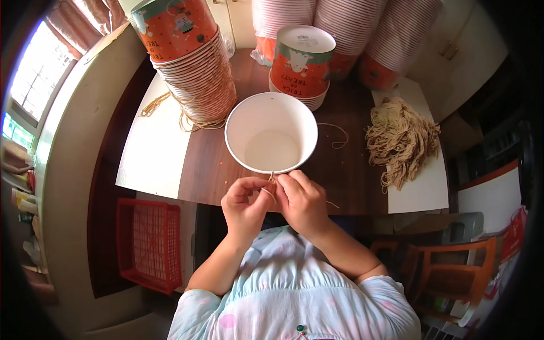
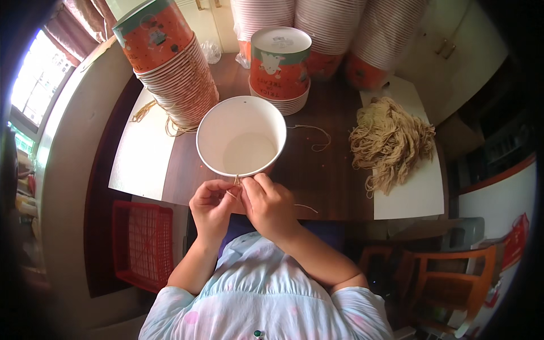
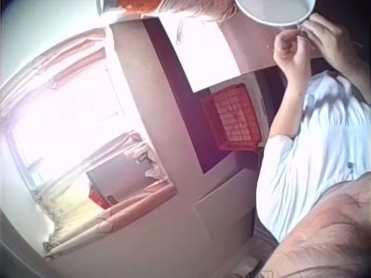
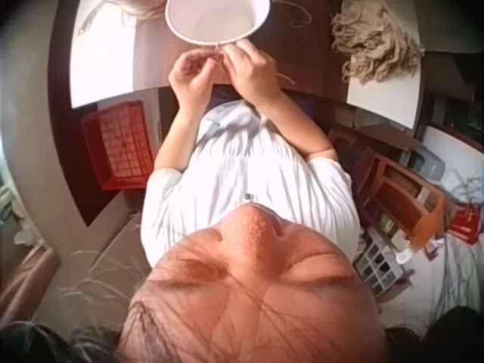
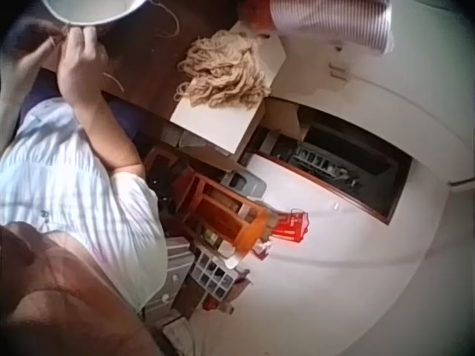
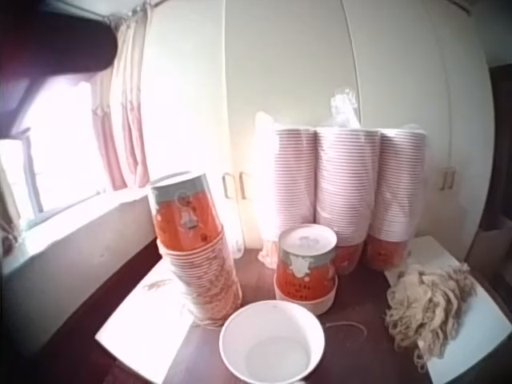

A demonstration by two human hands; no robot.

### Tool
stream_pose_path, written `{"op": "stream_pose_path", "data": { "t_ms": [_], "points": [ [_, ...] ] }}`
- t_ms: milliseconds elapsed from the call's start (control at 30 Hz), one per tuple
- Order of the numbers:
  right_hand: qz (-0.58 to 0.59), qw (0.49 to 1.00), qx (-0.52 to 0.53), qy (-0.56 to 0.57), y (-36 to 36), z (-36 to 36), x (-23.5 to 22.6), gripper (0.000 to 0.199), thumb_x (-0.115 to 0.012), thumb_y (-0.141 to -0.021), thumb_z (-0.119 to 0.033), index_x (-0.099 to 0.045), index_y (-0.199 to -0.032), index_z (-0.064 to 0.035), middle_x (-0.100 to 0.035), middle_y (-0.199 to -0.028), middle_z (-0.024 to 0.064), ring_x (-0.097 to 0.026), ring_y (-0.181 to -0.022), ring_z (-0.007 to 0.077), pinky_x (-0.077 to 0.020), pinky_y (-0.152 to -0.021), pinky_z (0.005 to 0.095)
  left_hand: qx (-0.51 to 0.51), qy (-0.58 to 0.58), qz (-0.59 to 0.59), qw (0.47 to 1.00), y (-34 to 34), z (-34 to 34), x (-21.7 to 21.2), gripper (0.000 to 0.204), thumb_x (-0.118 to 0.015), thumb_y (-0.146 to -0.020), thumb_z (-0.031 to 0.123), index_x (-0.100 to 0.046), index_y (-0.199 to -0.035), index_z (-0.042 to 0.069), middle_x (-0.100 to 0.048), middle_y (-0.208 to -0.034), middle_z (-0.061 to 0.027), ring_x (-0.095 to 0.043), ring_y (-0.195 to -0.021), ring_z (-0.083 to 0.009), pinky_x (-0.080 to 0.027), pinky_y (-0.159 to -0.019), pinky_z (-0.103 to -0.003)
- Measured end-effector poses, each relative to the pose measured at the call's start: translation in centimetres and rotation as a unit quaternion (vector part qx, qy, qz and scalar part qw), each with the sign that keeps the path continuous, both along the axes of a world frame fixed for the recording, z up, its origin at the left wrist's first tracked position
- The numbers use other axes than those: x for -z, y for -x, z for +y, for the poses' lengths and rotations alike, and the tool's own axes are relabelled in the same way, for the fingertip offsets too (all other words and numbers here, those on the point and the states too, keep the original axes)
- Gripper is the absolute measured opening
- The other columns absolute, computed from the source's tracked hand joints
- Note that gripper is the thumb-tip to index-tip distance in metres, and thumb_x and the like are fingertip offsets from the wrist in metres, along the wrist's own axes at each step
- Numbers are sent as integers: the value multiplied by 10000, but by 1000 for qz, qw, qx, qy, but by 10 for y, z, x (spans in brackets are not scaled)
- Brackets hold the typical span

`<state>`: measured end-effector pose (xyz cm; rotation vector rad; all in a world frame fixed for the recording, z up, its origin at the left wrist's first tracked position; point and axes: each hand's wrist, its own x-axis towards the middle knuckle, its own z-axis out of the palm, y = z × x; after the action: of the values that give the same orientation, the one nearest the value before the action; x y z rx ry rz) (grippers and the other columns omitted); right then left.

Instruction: Tying string handles to paper buckets for packaging.

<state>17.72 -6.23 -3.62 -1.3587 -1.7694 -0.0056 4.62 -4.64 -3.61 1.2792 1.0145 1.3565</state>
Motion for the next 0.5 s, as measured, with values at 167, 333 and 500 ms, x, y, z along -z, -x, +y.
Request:
{"op": "stream_pose_path", "data": {
  "t_ms": [167, 333, 500],
  "points": [
    [195, 972, -103, 82, 3, 8, -3, 156, -621, -804, 5, -654, -956, 5, -640, -915, 126, -657, -731, 240, -528, -633, 295, 50, 81, -112, 989, 13, 11, 8, 99, -633, -835, -34, -596, -925, -52, -663, -880, -74, -628, -789, -100, -513, -732, -222],
    [354, 905, -162, 174, 6, 10, -8, 122, -622, -861, -39, -676, -951, 22, -671, -926, 86, -648, -819, 147, -511, -732, 244, 47, 75, -115, 989, 20, 8, 7, 108, -631, -838, -45, -598, -940, -54, -663, -893, -79, -631, -794, -106, -513, -742, -223],
    [500, 807, -187, 252, 10, 16, 1, 142, -592, -897, -72, -673, -944, 35, -675, -900, 69, -626, -808, 107, -510, -733, 247, 38, -43, -47, 997, 22, 3, 4, 171, -594, -812, -123, -613, -968, -57, -664, -931, -83, -642, -846, -133, -518, -776, -250]
  ]
}}
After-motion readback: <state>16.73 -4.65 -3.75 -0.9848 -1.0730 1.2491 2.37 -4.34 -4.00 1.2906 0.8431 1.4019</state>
